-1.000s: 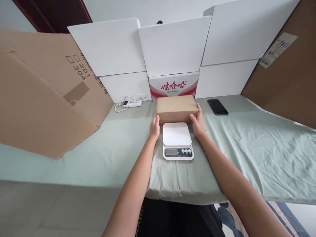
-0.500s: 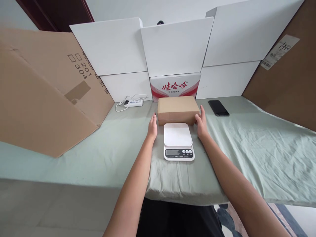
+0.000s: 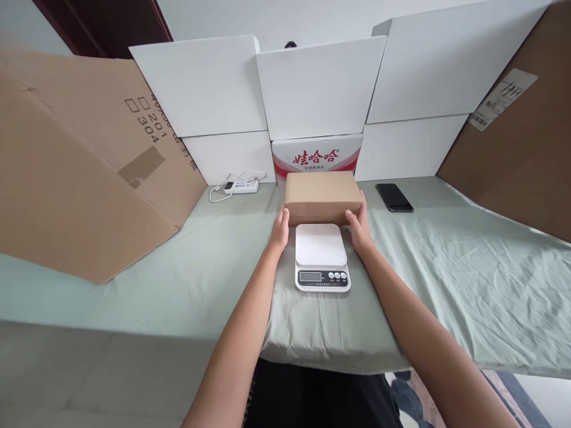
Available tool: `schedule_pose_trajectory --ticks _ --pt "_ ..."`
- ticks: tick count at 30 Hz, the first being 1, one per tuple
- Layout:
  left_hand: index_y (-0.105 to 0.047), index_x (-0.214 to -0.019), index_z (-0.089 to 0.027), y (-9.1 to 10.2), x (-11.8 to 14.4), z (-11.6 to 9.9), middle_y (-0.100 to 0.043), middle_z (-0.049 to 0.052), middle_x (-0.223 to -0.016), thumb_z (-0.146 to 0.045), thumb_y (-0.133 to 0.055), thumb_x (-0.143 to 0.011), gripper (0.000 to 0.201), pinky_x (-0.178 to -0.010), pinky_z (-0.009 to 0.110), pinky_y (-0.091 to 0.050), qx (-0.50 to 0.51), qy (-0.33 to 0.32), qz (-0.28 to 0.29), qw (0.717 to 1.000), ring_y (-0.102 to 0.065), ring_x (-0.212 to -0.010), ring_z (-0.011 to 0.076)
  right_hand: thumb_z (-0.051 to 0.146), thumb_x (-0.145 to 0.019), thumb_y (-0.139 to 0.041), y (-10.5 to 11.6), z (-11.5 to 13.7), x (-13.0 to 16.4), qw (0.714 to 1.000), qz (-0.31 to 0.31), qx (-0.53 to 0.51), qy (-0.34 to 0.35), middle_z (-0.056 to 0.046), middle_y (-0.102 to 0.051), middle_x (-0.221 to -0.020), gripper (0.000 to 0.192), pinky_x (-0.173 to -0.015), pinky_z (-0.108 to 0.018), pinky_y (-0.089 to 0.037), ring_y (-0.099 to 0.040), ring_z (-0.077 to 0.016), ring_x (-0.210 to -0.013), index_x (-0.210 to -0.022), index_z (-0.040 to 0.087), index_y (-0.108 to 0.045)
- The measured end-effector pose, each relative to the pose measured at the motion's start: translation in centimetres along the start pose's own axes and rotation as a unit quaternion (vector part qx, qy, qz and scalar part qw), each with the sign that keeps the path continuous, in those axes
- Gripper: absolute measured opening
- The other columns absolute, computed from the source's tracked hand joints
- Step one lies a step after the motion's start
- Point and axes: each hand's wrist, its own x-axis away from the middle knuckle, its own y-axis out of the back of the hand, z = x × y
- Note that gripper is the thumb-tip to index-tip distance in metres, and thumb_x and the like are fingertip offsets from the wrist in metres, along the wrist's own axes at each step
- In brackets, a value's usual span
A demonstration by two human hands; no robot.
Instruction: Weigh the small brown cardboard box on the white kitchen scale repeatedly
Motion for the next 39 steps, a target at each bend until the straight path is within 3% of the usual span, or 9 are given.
schedule_pose_trajectory --ticks 5,9,13,16,25,34,39 --pt "-0.057 -0.163 -0.028 0.4 1.9 -4.1 -0.056 0.010 -0.175 -0.093 -0.038 -0.098 0.094 -0.140 0.047 -0.033 -0.026 -0.084 0.011 0.996 -0.043 -0.170 0.0342 0.075 -0.096 -0.061 0.5 3.3 0.8 0.998 0.000 0.012 0.068 -0.001 -0.038 -0.186 0.095 -0.145 -0.054 -0.030 -0.033 -0.0295 -0.175 -0.177 0.040 -0.024" --pt "-0.058 -0.162 -0.028 1.2 6.2 -6.6 -0.064 0.012 -0.167 -0.090 -0.036 -0.100 0.090 -0.137 0.049 -0.038 -0.043 -0.109 0.035 0.993 -0.045 -0.168 0.0360 0.068 -0.100 -0.063 2.2 6.5 3.8 0.996 0.019 0.011 0.090 -0.001 -0.030 -0.190 0.093 -0.144 -0.048 -0.030 -0.028 -0.0314 -0.177 -0.179 0.041 -0.021" --pt "-0.059 -0.160 -0.029 1.9 11.0 -6.2 -0.068 0.014 -0.161 -0.087 -0.035 -0.103 0.085 -0.134 0.053 -0.042 -0.062 -0.119 0.042 0.990 -0.052 -0.163 0.0376 0.065 -0.102 -0.064 3.2 7.1 8.3 0.998 0.029 0.013 0.053 -0.002 -0.028 -0.191 0.094 -0.146 -0.057 -0.025 -0.024 -0.0330 -0.179 -0.179 0.042 -0.016" --pt "-0.060 -0.159 -0.030 2.0 12.6 -5.1 -0.069 0.015 -0.158 -0.086 -0.034 -0.103 0.083 -0.134 0.056 -0.041 -0.061 -0.105 0.029 0.992 -0.054 -0.160 0.0389 0.067 -0.100 -0.065 3.1 6.2 10.3 0.999 0.010 0.018 0.036 -0.004 -0.024 -0.191 0.097 -0.146 -0.063 -0.022 -0.024 -0.0355 -0.178 -0.180 0.040 -0.017" --pt "-0.061 -0.157 -0.029 2.0 12.8 -4.3 -0.071 0.015 -0.156 -0.088 -0.033 -0.102 0.085 -0.126 0.053 -0.050 -0.042 -0.060 0.024 0.997 -0.061 -0.153 0.0385 0.070 -0.100 -0.063 2.9 4.4 10.3 0.999 0.012 0.036 0.019 -0.008 -0.031 -0.188 0.095 -0.144 -0.067 -0.024 -0.031 -0.0380 -0.176 -0.179 0.039 -0.020" --pt "-0.057 -0.162 -0.031 1.9 12.8 -4.3 -0.066 0.013 -0.164 -0.083 -0.034 -0.106 0.080 -0.136 0.054 -0.040 -0.043 -0.075 0.033 0.996 -0.050 -0.164 0.0370 0.066 -0.101 -0.064 2.7 5.0 10.5 0.999 0.001 0.037 0.020 -0.010 -0.036 -0.185 0.092 -0.145 -0.064 -0.023 -0.033 -0.0370 -0.173 -0.178 0.036 -0.024" --pt "-0.051 -0.168 -0.029 2.2 12.8 -3.7 -0.056 0.014 -0.174 -0.087 -0.037 -0.102 0.089 -0.141 0.054 -0.034 -0.029 -0.061 0.007 0.998 -0.039 -0.172 0.0376 0.066 -0.100 -0.064 2.9 4.9 10.5 1.000 0.004 0.027 0.013 -0.007 -0.035 -0.185 0.089 -0.143 -0.065 -0.025 -0.034 -0.0379 -0.173 -0.177 0.040 -0.027"
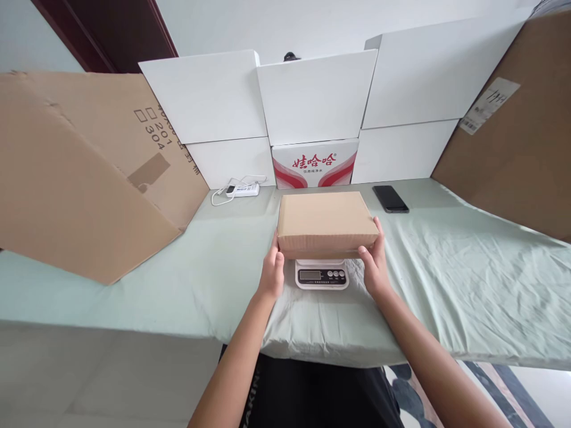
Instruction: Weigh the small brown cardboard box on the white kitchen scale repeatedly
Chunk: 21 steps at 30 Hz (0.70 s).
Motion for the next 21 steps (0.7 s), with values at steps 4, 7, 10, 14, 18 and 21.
schedule_pose_trajectory --ticks 4,7,10,14,18,21 --pt "-0.035 -0.177 -0.034 0.2 -0.1 0.8 -0.030 0.005 -0.189 -0.088 -0.040 -0.101 0.094 -0.144 0.048 -0.028 0.059 0.001 -0.041 0.997 -0.026 -0.177 0.0328 0.068 -0.098 -0.062 0.5 -0.6 -0.4 0.998 -0.037 -0.045 0.005 -0.011 -0.050 -0.175 0.091 -0.135 -0.071 -0.035 -0.048 -0.0416 -0.164 -0.177 0.041 -0.026" --pt "-0.034 -0.178 -0.034 0.2 -0.1 1.2 -0.031 0.005 -0.189 -0.088 -0.042 -0.101 0.094 -0.145 0.047 -0.028 0.075 0.005 -0.040 0.996 -0.027 -0.177 0.0326 0.067 -0.096 -0.065 0.8 -0.9 -0.7 0.995 -0.061 -0.081 -0.017 -0.012 -0.056 -0.169 0.092 -0.132 -0.074 -0.037 -0.056 -0.0419 -0.156 -0.177 0.042 -0.027" --pt "-0.037 -0.177 -0.031 0.1 -0.1 1.2 -0.035 0.007 -0.188 -0.088 -0.045 -0.099 0.097 -0.144 0.048 -0.028 0.085 0.011 -0.044 0.995 -0.028 -0.176 0.0348 0.065 -0.096 -0.067 0.7 -0.9 -0.6 0.992 -0.058 -0.104 -0.039 -0.011 -0.056 -0.170 0.089 -0.134 -0.073 -0.033 -0.055 -0.0416 -0.157 -0.175 0.040 -0.033" --pt "-0.041 -0.175 -0.030 0.0 0.0 0.9 -0.037 0.007 -0.187 -0.085 -0.043 -0.102 0.091 -0.145 0.049 -0.028 0.078 0.007 -0.030 0.996 -0.029 -0.176 0.0346 0.067 -0.097 -0.066 0.5 -0.2 -0.4 0.994 -0.041 -0.095 -0.035 -0.011 -0.056 -0.172 0.085 -0.135 -0.072 -0.034 -0.051 -0.0420 -0.162 -0.173 0.038 -0.038" --pt "-0.050 -0.170 -0.028 -0.1 0.0 0.2 -0.048 0.012 -0.180 -0.084 -0.040 -0.104 0.087 -0.145 0.055 -0.026 0.048 -0.008 -0.010 0.999 -0.033 -0.174 0.0377 0.067 -0.098 -0.065 0.4 0.9 -0.3 0.999 -0.033 -0.038 0.002 -0.011 -0.056 -0.172 0.082 -0.130 -0.069 -0.044 -0.054 -0.0420 -0.159 -0.170 0.036 -0.043" --pt "-0.054 -0.166 -0.025 -0.2 -0.1 0.0 -0.056 0.015 -0.174 -0.086 -0.039 -0.103 0.089 -0.143 0.056 -0.028 0.034 -0.016 -0.005 0.999 -0.039 -0.171 0.0397 0.065 -0.100 -0.063 0.3 1.4 -0.2 1.000 -0.019 -0.006 0.018 -0.011 -0.056 -0.171 0.080 -0.126 -0.066 -0.050 -0.056 -0.0414 -0.157 -0.171 0.036 -0.042"
